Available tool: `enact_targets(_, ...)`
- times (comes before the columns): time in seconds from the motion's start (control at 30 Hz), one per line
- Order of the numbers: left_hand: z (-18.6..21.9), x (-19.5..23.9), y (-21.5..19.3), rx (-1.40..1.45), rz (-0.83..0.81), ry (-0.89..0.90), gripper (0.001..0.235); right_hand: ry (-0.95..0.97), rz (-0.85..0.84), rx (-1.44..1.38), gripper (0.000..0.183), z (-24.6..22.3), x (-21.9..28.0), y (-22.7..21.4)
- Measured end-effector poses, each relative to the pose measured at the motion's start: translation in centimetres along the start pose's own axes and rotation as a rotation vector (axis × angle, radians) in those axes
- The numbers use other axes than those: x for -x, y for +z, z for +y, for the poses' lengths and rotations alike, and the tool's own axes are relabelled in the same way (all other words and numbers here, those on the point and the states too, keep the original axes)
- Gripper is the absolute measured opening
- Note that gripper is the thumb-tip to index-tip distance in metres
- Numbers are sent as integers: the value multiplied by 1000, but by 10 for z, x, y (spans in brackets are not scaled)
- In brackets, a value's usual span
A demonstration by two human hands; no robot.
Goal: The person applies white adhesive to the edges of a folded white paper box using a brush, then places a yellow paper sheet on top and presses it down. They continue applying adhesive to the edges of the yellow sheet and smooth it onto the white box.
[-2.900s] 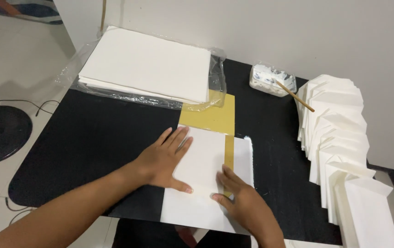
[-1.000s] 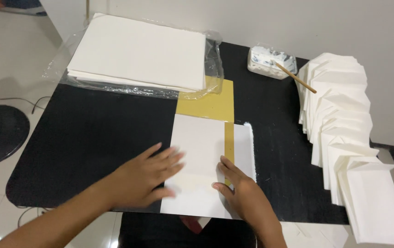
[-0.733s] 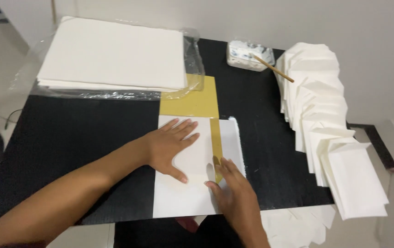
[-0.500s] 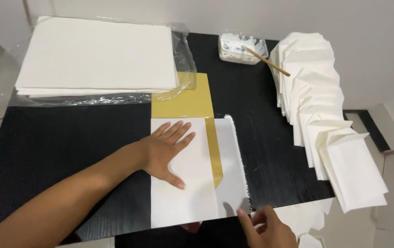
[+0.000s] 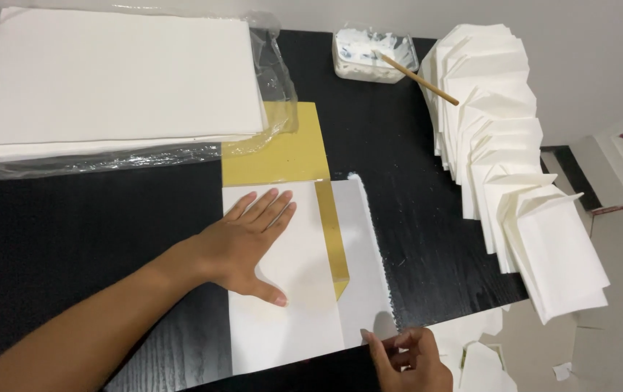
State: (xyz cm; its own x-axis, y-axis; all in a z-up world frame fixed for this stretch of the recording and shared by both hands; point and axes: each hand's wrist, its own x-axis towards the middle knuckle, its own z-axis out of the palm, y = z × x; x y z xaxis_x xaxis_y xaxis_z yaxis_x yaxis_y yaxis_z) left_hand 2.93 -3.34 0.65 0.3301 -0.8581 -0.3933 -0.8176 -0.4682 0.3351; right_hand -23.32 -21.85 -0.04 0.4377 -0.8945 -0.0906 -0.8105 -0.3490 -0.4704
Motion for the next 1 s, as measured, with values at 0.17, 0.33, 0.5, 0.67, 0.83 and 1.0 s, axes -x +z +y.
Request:
enact_targets(0.17,-2,-1,6,-4,28,27,149,40,-6,-191,40,-5,-3,-5)
enact_targets(0.33,-3,-2,6,-18,48,30,148,81,-51,-293,40,-15,0,-8)
enact_targets(0.5,-5,-2,10,-16,78,40,149,-102,-282,-502,56,-6,-29,1)
enact_targets(0.67,1,1,0,1,19,5,147,7,-456,-403,65,-70,-47,-33)
enact_targets(0.83,1,1,2,-9,72,25,147,-118,-503,-256,62,-76,-80,-20)
enact_targets(1.0,6,5,-5,22,6,-7,145,-56,-559,-240,64,-110,-94,-20)
